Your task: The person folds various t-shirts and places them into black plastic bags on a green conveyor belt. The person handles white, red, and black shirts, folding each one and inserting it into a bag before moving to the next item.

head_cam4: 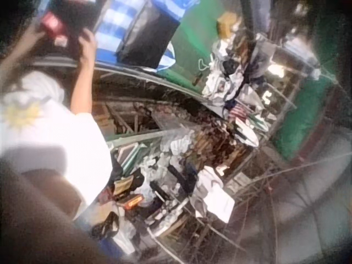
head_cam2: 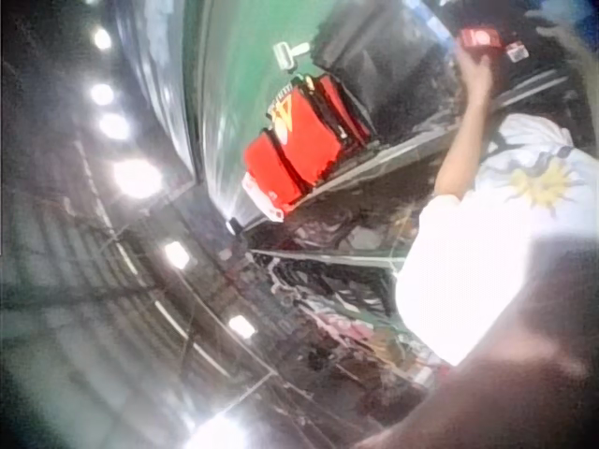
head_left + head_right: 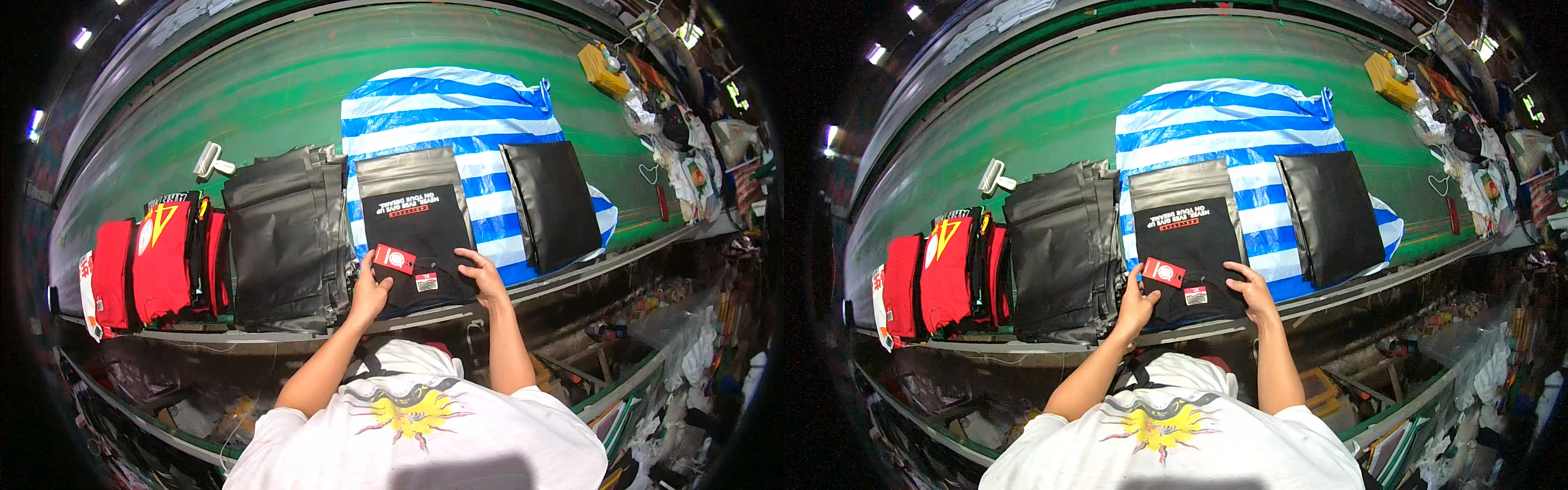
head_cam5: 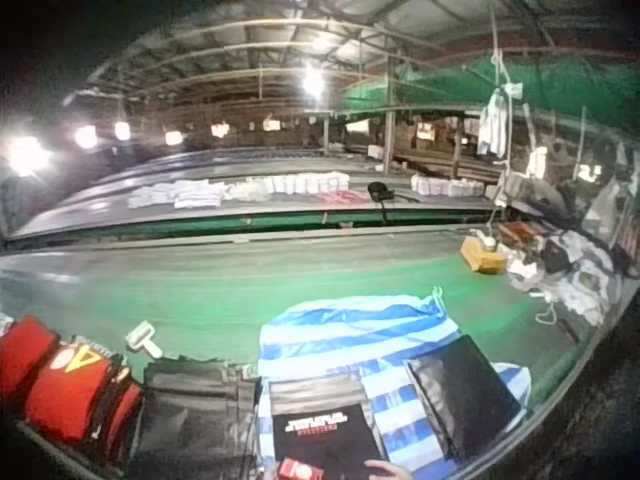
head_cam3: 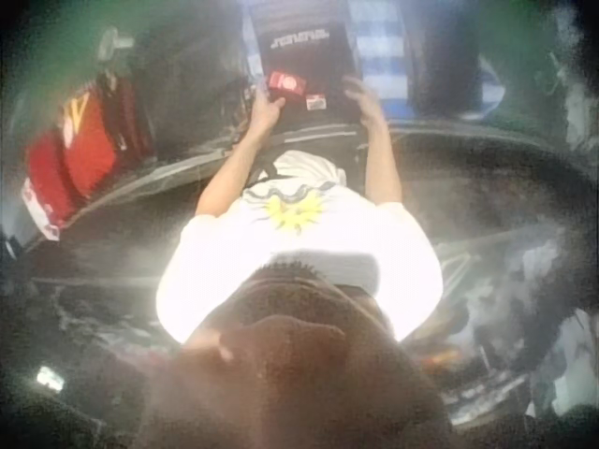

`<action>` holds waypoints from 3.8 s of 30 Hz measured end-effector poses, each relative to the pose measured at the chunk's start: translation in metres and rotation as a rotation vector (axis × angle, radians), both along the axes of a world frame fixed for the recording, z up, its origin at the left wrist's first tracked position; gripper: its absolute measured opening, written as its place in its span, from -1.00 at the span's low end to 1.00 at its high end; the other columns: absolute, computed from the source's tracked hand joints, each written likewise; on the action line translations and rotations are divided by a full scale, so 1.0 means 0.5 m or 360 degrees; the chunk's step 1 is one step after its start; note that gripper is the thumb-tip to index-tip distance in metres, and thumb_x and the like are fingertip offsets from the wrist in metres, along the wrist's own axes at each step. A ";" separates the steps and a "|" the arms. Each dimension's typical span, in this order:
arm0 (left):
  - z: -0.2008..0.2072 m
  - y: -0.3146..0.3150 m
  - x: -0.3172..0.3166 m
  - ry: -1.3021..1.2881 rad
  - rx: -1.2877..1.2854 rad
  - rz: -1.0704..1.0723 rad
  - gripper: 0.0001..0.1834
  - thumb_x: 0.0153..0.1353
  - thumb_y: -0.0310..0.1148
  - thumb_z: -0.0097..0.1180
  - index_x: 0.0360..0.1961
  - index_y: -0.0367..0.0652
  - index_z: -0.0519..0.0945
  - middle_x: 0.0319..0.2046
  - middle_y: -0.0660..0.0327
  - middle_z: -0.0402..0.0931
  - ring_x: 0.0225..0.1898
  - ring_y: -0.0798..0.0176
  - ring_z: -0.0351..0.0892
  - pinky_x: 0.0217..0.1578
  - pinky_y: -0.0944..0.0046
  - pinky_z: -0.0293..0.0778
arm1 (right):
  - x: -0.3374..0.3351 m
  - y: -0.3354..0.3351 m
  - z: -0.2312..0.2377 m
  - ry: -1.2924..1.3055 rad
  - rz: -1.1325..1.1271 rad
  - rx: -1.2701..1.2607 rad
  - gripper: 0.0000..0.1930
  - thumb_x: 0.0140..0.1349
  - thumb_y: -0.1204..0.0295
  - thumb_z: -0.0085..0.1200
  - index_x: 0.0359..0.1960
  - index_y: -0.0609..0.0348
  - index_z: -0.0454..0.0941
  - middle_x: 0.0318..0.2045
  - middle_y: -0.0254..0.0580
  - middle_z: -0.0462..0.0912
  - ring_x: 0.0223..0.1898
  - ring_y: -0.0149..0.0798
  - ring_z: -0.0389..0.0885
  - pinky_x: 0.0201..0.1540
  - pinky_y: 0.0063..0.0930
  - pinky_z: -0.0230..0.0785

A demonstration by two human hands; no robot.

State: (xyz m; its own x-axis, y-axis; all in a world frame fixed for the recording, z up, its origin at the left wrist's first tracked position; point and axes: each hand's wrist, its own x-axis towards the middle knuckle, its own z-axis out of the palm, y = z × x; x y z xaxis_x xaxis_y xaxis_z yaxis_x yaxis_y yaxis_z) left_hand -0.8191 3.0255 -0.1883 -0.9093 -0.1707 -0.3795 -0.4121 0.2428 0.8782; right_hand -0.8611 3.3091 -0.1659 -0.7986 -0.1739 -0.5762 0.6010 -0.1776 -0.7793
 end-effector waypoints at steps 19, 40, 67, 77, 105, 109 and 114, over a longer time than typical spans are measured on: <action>0.112 0.049 -0.074 0.0293 -0.0269 -0.1010 -0.49 0.43 -0.33 0.05 0.31 -0.40 0.44 0.00 -0.22 0.61 0.08 -0.26 0.60 0.14 -0.06 0.45 | 0.065 -0.229 0.130 0.0707 0.0807 0.1921 -0.60 0.17 0.31 0.29 -0.01 0.29 0.61 -0.08 0.43 0.63 -0.09 0.41 0.66 0.03 0.12 0.55; 0.008 0.057 -0.012 0.1271 -0.1366 -0.1445 -0.72 0.18 -0.39 0.12 -0.11 -0.25 0.66 -0.18 0.14 0.51 -0.03 0.05 0.51 -0.02 0.07 0.44 | -0.037 0.057 0.142 0.1110 0.0661 0.1884 -0.70 0.22 0.50 0.21 0.00 0.17 0.72 -0.15 0.14 0.72 -0.15 0.22 0.70 -0.04 0.01 0.55; 0.022 0.026 -0.066 0.0773 -0.1065 -0.1905 -0.80 0.05 -0.42 0.23 -0.27 -0.08 0.76 -0.25 0.24 0.60 0.00 0.10 0.53 -0.07 0.05 0.45 | -0.083 0.008 0.097 0.1064 0.0810 0.2008 -0.69 0.18 0.48 0.20 -0.02 0.15 0.73 -0.17 0.16 0.70 -0.22 0.23 0.74 -0.08 0.03 0.62; 0.031 0.028 -0.055 0.1014 -0.1274 -0.1860 -0.60 0.14 -0.44 0.15 0.05 -0.23 0.60 -0.21 0.12 0.62 -0.04 0.10 0.59 -0.08 0.11 0.54 | -0.075 0.007 0.090 0.1084 0.0716 0.2012 -0.69 0.17 0.48 0.22 -0.03 0.15 0.73 -0.17 0.13 0.71 -0.23 0.21 0.74 -0.10 0.00 0.62; 0.129 0.058 -0.165 0.0784 -0.0145 -0.0838 -0.48 0.38 -0.39 0.19 0.34 -0.20 0.44 0.22 -0.03 0.40 0.28 -0.08 0.39 0.27 0.12 0.35 | 0.033 0.198 0.387 0.1058 0.0870 0.0645 -0.67 -0.05 0.65 0.31 -0.15 0.36 0.76 -0.31 0.09 0.79 -0.32 -0.12 0.78 -0.24 -0.34 0.55; 0.134 0.043 -0.140 0.1081 -0.0127 -0.0906 -0.23 -0.06 -0.78 0.27 0.29 -0.22 0.51 0.22 -0.01 0.40 0.30 -0.06 0.40 0.29 0.15 0.33 | 0.036 0.185 0.388 0.0928 0.0827 0.1036 -0.68 0.02 0.63 0.29 -0.11 0.33 0.75 -0.29 0.12 0.76 -0.31 -0.02 0.77 -0.24 -0.31 0.54; 0.161 0.060 -0.156 0.1135 -0.0547 -0.0711 -0.26 -0.19 -0.81 0.17 0.18 -0.32 0.58 0.25 0.01 0.45 0.26 -0.13 0.42 0.29 0.06 0.36 | 0.038 0.104 0.378 0.1148 0.0721 0.1217 -0.70 0.12 0.56 0.22 -0.08 0.27 0.74 -0.31 0.15 0.71 -0.27 0.15 0.72 -0.17 -0.20 0.55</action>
